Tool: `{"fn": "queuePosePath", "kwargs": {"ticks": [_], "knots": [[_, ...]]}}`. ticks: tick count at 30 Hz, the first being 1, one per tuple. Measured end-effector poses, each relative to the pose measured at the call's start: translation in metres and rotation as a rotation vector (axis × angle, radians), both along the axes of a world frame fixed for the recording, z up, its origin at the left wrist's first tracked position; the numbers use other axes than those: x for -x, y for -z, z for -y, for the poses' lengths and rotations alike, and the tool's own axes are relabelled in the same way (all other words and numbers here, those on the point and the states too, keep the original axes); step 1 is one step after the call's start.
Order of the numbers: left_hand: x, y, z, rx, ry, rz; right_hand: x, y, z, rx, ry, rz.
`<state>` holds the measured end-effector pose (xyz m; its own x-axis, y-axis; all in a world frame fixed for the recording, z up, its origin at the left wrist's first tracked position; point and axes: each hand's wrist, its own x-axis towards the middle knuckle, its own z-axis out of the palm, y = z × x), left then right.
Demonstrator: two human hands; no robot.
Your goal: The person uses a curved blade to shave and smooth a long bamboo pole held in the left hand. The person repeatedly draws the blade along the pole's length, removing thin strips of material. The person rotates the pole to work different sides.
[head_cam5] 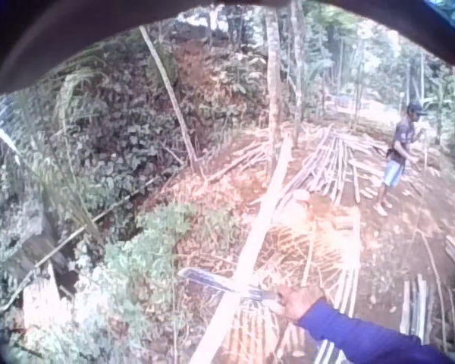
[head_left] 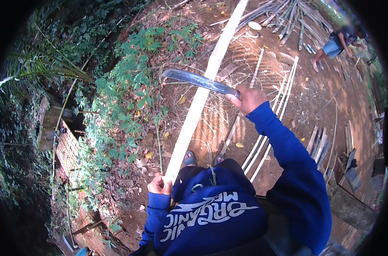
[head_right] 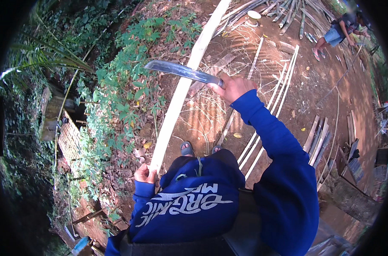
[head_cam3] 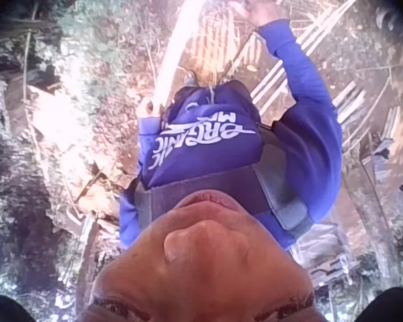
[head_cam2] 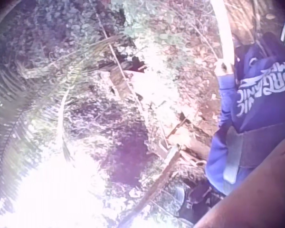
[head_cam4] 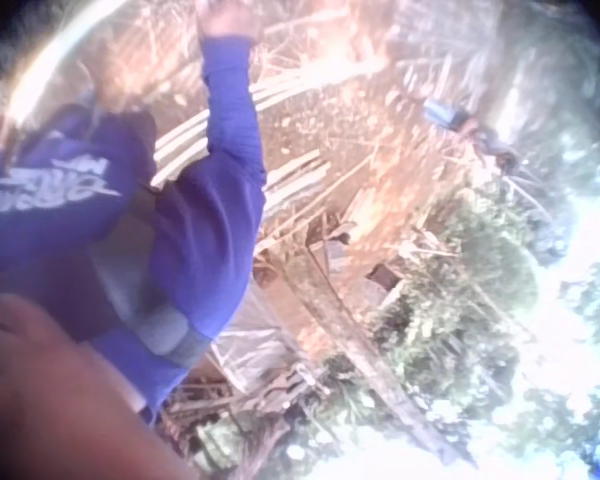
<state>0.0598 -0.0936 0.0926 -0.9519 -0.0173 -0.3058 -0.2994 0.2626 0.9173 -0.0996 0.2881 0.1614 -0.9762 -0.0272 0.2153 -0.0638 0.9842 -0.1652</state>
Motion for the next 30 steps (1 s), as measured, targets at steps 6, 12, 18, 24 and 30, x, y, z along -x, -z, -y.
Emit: {"fn": "queuePosePath", "kwargs": {"ticks": [6,12,18,24,30], "knots": [[-0.023,0.012,0.027,0.005,0.075,0.053,-0.014,0.008,0.006,-0.204,-0.243,0.015],[-0.032,0.012,0.030,-0.019,0.059,0.170,0.003,0.017,-0.023,0.003,0.049,0.160],[-0.046,0.004,0.056,-0.032,0.062,0.219,0.039,0.031,-0.089,-0.075,0.225,0.138],[-0.040,0.003,0.054,-0.025,0.034,0.252,0.012,0.020,-0.044,-0.112,-0.093,0.340],[-0.059,0.005,0.075,0.025,0.113,0.214,0.029,0.013,-0.101,0.066,0.283,0.133]]}}
